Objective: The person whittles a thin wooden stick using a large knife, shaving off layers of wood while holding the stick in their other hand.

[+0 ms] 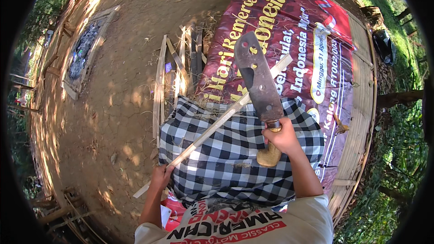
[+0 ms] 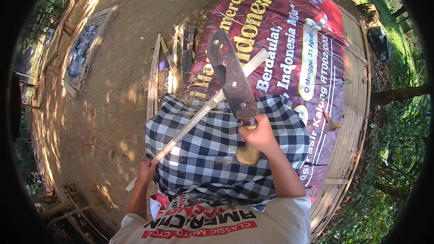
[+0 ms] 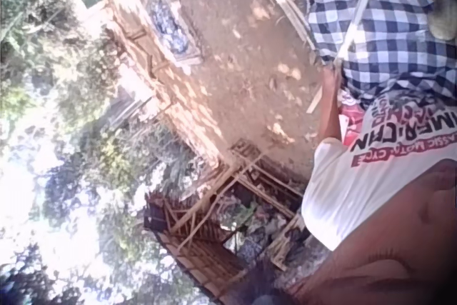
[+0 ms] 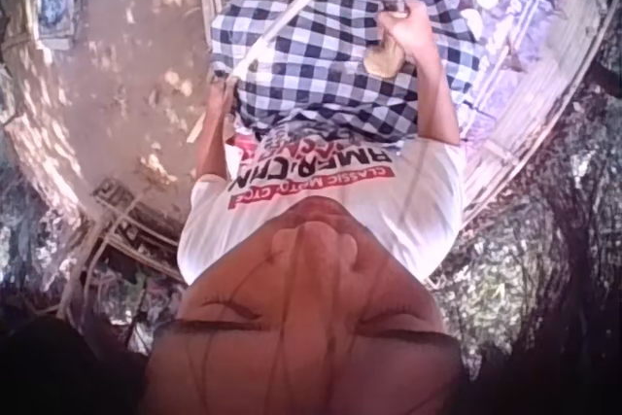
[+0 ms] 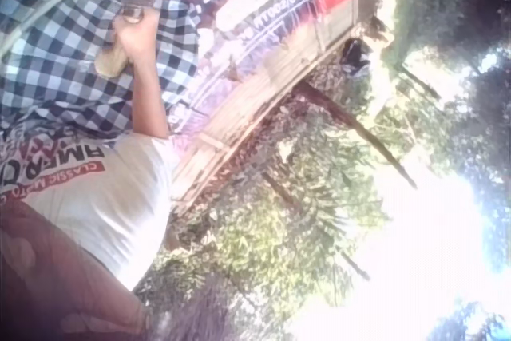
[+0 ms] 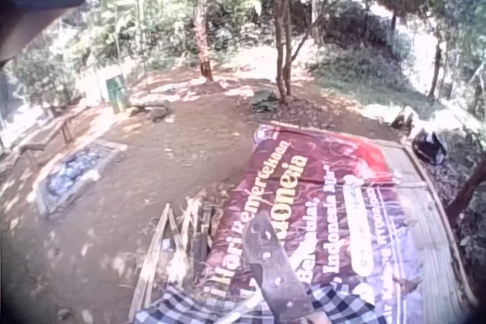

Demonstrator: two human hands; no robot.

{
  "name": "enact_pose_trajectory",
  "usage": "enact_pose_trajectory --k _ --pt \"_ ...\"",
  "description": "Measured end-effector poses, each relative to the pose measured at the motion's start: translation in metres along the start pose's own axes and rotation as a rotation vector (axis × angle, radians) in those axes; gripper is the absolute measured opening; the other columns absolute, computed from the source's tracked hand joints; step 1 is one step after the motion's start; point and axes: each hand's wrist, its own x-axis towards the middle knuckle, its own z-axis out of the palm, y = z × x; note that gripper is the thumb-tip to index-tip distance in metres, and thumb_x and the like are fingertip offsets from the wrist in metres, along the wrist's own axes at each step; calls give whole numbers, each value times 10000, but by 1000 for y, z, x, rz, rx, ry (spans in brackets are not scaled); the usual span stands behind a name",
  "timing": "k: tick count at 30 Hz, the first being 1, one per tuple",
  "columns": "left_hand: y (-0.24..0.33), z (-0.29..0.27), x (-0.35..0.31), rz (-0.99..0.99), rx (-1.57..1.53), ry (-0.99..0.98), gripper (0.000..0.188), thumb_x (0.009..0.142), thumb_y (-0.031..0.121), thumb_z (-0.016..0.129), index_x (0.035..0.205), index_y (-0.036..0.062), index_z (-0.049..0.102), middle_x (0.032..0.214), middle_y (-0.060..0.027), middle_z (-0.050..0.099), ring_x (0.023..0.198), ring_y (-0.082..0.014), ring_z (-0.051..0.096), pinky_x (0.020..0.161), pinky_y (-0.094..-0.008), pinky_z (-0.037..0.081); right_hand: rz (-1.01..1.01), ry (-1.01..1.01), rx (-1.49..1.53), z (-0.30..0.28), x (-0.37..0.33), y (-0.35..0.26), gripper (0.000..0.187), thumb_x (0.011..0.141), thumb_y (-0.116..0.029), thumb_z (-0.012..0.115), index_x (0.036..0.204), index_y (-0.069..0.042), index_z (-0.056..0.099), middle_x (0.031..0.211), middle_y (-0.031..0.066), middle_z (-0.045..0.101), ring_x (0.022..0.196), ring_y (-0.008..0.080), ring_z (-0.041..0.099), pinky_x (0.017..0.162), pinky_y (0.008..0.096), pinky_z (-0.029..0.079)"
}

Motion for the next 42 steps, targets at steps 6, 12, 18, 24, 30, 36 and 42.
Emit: enact_pose_trajectory --k 6,12,18,24,30,36,42 --pt "0 -7 1 36 78 -5 417 875 358 646 775 -46 625 610 -239 549 538 -381 559 520 -404 428 21 -34 -52 -26 -8 -4 93 729 53 617 785 11 556 646 47 579 534 129 580 500 285 455" --pt "-3 -1 2 81 60 36 444 869 374 653 723 -44 609 586 -235 530 533 -397 549 514 -412 426 35 -15 50 -8 -4 2 75 732 44 617 766 11 558 648 48 582 534 135 592 501 289 462" --pt "14 -11 -3 110 98 62 441 873 397 648 770 -32 644 598 -243 546 562 -408 583 517 -412 441 50 -93 -26 -27 6 5 107 735 71 595 818 22 551 674 84 580 546 164 593 510 291 468" --pt "11 -6 0 27 111 38 423 867 404 653 813 -15 665 613 -237 564 570 -402 594 513 -413 447 143 -91 -96 -5 -4 13 130 729 59 608 837 22 547 673 80 580 549 170 602 519 308 480" --pt "8 -5 0 84 77 44 450 860 419 661 764 -21 648 578 -225 540 523 -375 564 504 -402 433 101 -42 28 -31 8 9 140 703 54 622 821 42 548 681 90 585 551 170 599 517 308 481" --pt "15 -13 1 81 95 45 460 865 421 656 751 -24 635 565 -208 517 487 -308 523 508 -384 424 208 -154 -50 -17 0 12 137 706 45 638 812 25 552 669 81 586 544 168 599 518 308 479" --pt "12 -2 -2 75 23 50 469 867 429 653 757 -26 628 557 -191 497 475 -271 476 511 -368 419 115 23 97 -19 9 3 106 707 43 628 780 25 554 634 90 579 507 187 579 511 311 478"
